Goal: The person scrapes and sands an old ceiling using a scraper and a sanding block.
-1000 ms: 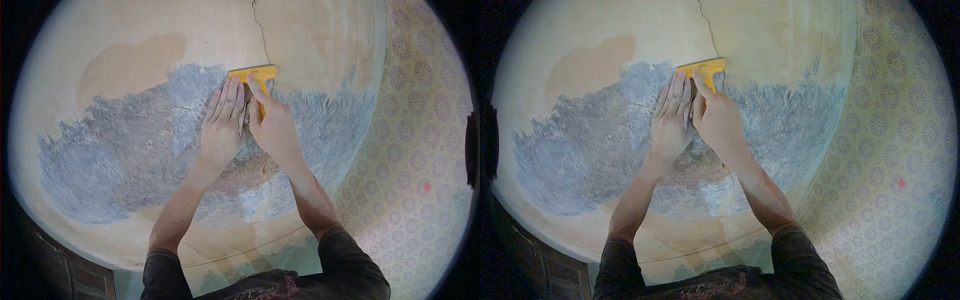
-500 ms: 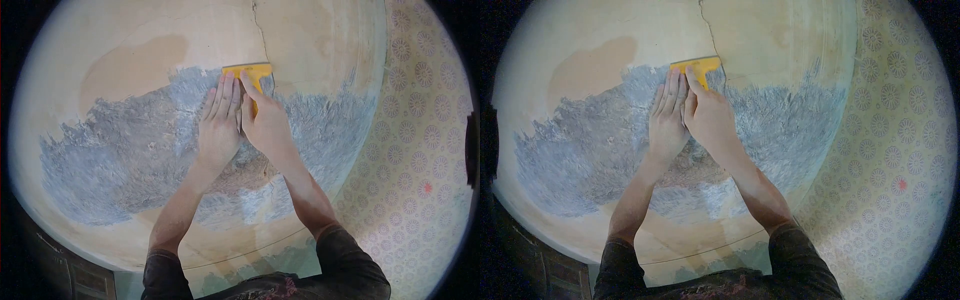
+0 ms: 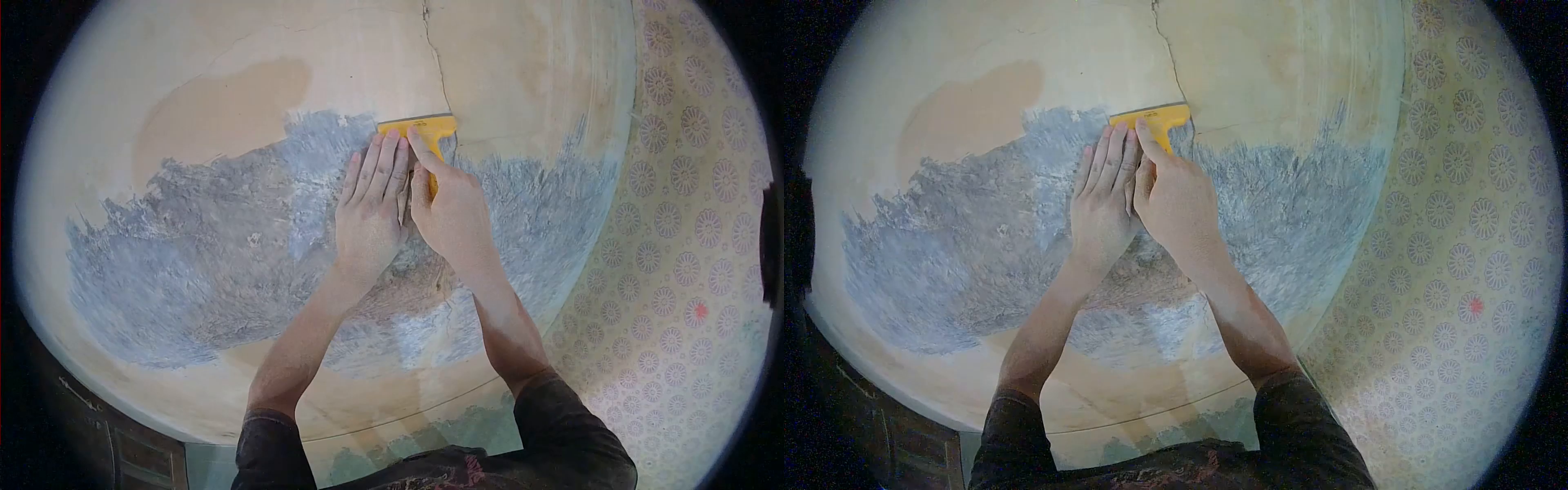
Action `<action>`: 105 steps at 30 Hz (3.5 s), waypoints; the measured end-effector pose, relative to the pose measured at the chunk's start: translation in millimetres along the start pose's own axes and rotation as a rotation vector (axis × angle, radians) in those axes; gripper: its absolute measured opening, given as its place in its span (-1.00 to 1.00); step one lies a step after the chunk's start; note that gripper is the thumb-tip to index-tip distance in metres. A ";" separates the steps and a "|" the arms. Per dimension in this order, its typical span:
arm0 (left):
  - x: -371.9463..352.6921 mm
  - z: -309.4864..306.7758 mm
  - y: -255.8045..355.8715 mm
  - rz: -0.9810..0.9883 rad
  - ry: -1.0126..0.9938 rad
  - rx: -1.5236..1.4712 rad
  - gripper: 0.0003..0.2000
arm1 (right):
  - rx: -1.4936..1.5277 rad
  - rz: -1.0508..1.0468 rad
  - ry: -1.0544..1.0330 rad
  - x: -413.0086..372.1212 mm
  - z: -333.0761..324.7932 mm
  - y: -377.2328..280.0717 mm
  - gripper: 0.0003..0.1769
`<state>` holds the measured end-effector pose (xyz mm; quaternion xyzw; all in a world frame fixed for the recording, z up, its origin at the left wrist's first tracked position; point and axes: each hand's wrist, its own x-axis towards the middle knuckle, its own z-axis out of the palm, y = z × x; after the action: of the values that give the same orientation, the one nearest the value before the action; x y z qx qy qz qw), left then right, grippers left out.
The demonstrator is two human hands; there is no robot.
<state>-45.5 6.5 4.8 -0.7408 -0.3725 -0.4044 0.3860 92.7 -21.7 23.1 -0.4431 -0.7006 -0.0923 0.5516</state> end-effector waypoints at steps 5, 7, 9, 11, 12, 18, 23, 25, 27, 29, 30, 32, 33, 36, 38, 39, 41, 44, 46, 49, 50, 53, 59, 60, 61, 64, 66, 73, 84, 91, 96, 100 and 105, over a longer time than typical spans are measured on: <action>-8.2 5.3 7.5 -0.019 0.000 -0.002 -0.38 | -0.014 -0.006 0.012 -4.5 2.7 2.6 -0.44; 0.9 3.8 7.3 -0.031 0.016 0.002 -0.38 | -0.003 -0.016 0.028 0.1 2.5 2.2 -0.44; 1.7 1.8 11.3 -0.047 0.030 0.006 -0.38 | -0.038 0.014 -0.007 1.9 0.3 -1.1 -0.44; -5.9 -1.7 17.0 -0.027 0.013 -0.033 -0.38 | -0.045 0.004 -0.005 -8.7 1.7 2.9 -0.44; -4.4 0.3 15.4 -0.027 0.020 -0.029 -0.38 | -0.053 -0.009 -0.003 -10.5 2.5 3.9 -0.44; -2.5 3.3 22.2 -0.077 0.041 -0.089 -0.38 | -0.123 -0.023 0.040 -10.4 0.3 1.2 -0.45; 6.7 0.5 14.8 -0.067 0.015 -0.067 -0.39 | -0.090 -0.019 0.055 2.7 -0.2 7.6 -0.45; 5.5 1.3 16.0 -0.068 0.015 -0.060 -0.39 | -0.068 -0.018 0.038 3.6 -0.3 10.8 -0.45; 0.3 2.2 17.7 -0.074 0.012 -0.049 -0.39 | 0.049 -0.032 0.065 -2.8 4.6 12.9 -0.44; -8.5 2.0 15.8 -0.048 0.016 -0.104 -0.40 | 0.099 -0.027 0.056 -12.2 7.4 16.2 -0.44; -15.1 1.4 16.1 -0.058 0.012 -0.094 -0.40 | 0.145 -0.018 0.049 -18.9 8.6 18.2 -0.43; -33.6 -0.7 19.8 -0.045 -0.063 -0.146 -0.41 | 0.188 0.004 0.004 -37.2 9.4 23.2 -0.42; -44.5 -2.9 21.3 -0.055 -0.069 -0.141 -0.41 | 0.220 0.026 -0.029 -47.4 10.7 23.7 -0.41; -87.2 -6.3 29.7 -0.043 -0.174 -0.252 -0.41 | 0.243 0.150 -0.163 -87.1 14.4 18.7 -0.39; -131.6 1.1 37.8 -0.105 -0.242 -0.306 -0.41 | 0.244 0.166 -0.217 -124.9 33.7 27.7 -0.39; -157.1 5.0 42.3 -0.156 -0.310 -0.358 -0.41 | 0.247 0.183 -0.259 -146.6 45.6 33.9 -0.38; -214.2 11.9 52.3 -0.213 -0.358 -0.463 -0.42 | 0.218 0.202 -0.331 -190.7 62.2 43.7 -0.39; -299.7 16.9 80.4 -0.359 -0.431 -0.537 -0.48 | 0.247 0.283 -0.447 -258.5 85.2 61.4 -0.40; -342.5 12.1 97.0 -0.742 -0.471 -0.989 -0.50 | 0.302 0.345 -0.505 -300.7 93.4 62.3 -0.40; -357.7 -16.2 112.0 -1.150 -0.481 -0.963 -0.61 | 0.316 0.606 -0.467 -350.9 103.7 53.7 -0.44; -363.3 -17.0 116.2 -1.158 -0.480 -0.958 -0.61 | 0.381 0.626 -0.389 -364.3 107.0 48.2 -0.51; -379.6 -19.5 122.7 -1.629 -0.013 -1.104 -0.75 | 0.487 0.645 -0.345 -380.1 113.2 37.3 -0.66; -358.6 -28.9 105.0 -1.797 0.210 -1.271 -0.80 | 0.798 0.753 -0.405 -363.5 132.7 -0.2 -0.76; -354.5 -29.8 98.4 -1.720 0.193 -1.263 -0.78 | 0.852 0.737 -0.378 -362.8 139.5 -6.8 -0.75; -349.9 -30.0 90.9 -1.639 0.175 -1.255 -0.77 | 0.855 0.735 -0.384 -359.7 144.1 -15.5 -0.75; -338.5 -32.5 75.8 -1.560 0.161 -1.124 -0.79 | 0.898 0.684 -0.349 -353.7 146.7 -39.6 -0.76; -343.4 -33.7 68.3 -1.549 0.071 -1.143 -0.79 | 0.893 0.739 -0.396 -353.7 145.9 -45.1 -0.77; -321.0 10.9 59.9 -1.203 -0.164 -1.310 -0.74 | 1.112 0.809 -0.101 -317.8 132.3 -18.0 -0.75; -271.7 58.0 107.4 -1.410 -0.282 -1.413 -0.68 | 1.166 1.134 -0.193 -287.9 109.1 57.6 -0.57; -276.6 87.8 134.6 -1.317 -0.263 -1.178 -0.63 | 0.773 1.025 0.036 -303.5 131.6 84.0 -0.45; -264.8 105.1 140.3 -1.301 -0.271 -1.186 -0.67 | 0.736 0.942 0.023 -292.3 129.0 111.6 -0.49; -251.3 121.8 150.4 -1.345 -0.168 -1.190 -0.70 | 0.726 0.866 -0.008 -277.7 128.5 130.4 -0.51; -226.7 124.3 163.1 -1.350 -0.076 -1.014 -0.70 | 0.676 0.775 -0.013 -260.4 124.0 138.1 -0.52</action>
<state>44.5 -8.5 -286.9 -0.4560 -0.5212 -0.6412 -0.3305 106.5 1.3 -295.5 -0.4678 -0.4792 0.3532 0.6532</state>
